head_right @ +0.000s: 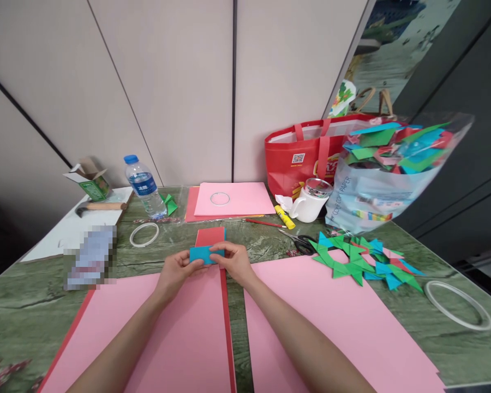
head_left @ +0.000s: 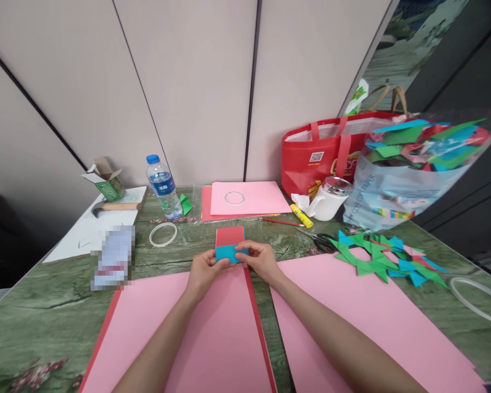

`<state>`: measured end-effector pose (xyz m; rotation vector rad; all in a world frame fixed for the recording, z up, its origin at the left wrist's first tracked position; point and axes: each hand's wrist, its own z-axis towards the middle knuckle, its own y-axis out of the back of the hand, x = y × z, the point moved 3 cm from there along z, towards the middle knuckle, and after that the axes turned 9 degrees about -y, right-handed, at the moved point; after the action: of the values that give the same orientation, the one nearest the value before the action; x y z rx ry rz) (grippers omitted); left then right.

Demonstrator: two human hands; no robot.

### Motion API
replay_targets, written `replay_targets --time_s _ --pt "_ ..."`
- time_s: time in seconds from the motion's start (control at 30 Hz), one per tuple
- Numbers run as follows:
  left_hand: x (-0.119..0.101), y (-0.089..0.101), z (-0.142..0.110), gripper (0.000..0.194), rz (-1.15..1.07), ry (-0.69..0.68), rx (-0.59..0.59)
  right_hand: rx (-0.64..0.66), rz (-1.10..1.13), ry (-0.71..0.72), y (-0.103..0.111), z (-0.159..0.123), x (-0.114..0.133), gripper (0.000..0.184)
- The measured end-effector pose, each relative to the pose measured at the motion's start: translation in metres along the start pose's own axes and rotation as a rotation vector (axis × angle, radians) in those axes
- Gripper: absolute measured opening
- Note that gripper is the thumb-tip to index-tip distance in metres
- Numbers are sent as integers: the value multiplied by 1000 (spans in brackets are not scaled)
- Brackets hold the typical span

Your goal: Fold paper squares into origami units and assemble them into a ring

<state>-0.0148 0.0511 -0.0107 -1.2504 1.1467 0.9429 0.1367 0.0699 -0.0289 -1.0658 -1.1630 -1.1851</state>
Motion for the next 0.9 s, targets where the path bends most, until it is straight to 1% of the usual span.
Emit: replay_targets --time_s 0.3,0.53,0.9 --pt "-2 0 -1 34 44 -5 0 21 57 28 0 2 -3 13" --pt "2 2 1 35 24 -13 24 12 117 -53 -2 1 -4 12" --pt "-2 0 1 34 31 -13 33 -7 92 -41 -2 1 -3 10"
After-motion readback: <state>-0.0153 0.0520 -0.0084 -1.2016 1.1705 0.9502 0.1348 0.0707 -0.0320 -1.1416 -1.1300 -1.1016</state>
